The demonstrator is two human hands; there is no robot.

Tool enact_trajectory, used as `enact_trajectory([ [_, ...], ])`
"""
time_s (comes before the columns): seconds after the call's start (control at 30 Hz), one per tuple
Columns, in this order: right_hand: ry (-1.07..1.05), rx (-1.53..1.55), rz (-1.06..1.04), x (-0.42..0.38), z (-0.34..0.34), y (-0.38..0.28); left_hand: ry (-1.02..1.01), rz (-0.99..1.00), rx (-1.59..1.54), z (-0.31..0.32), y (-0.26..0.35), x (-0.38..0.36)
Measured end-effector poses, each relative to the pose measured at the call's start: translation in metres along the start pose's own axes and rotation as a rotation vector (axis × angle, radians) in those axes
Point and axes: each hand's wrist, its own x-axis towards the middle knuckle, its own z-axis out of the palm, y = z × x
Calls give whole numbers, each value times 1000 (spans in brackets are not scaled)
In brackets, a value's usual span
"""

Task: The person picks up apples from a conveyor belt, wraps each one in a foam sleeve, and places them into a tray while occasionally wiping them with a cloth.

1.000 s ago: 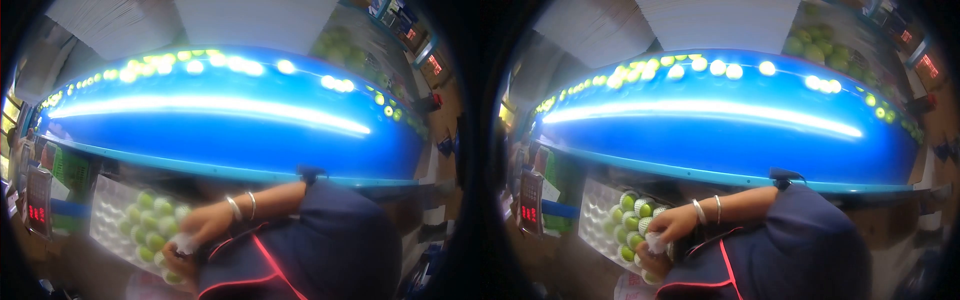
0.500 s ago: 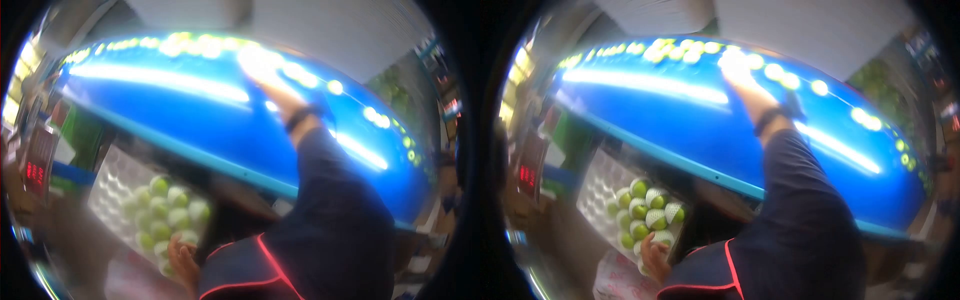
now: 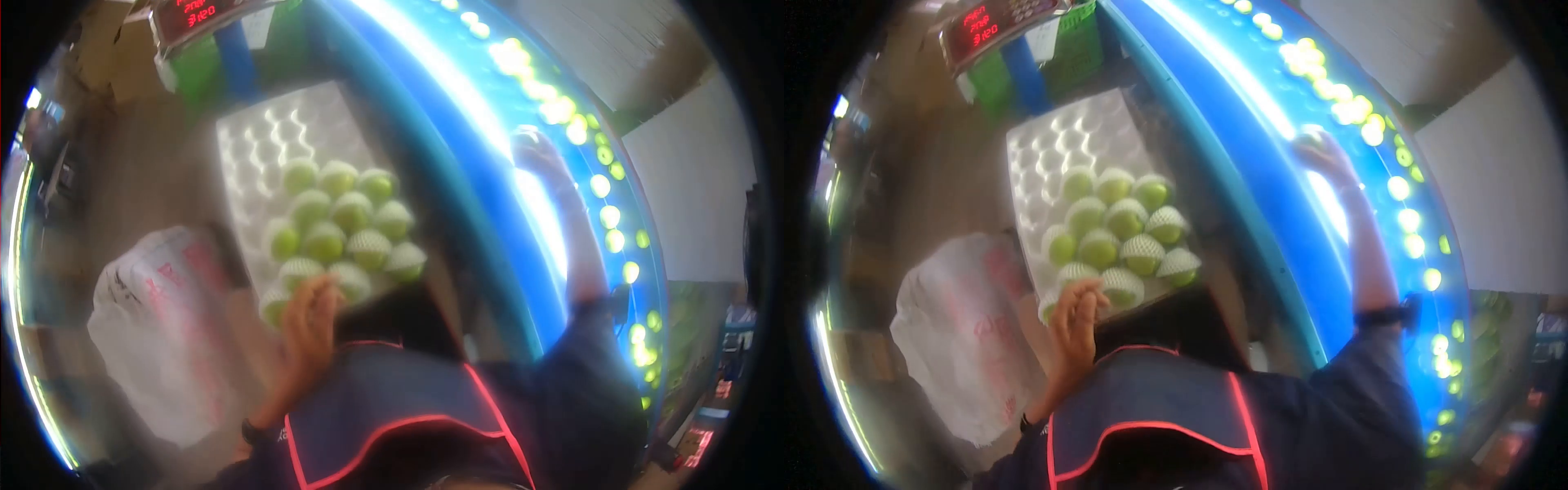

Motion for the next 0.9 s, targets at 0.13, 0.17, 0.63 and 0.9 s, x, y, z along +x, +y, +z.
enact_trajectory([
  [0.13,-400,149,-222,-85,181,-113,-116,-236,-344,-5,19,-4],
  [0.17,-421,-3,-340,-105,209,-136,-150,-361,-526,-6,20,-9],
  [0.63,-845,510,217,-149,297,-159,74,-445,-729,-65,-38,-47],
  [0.9,-640,-83,-370,-125,327,-171,339,158,-50,-76,-17,-45],
])
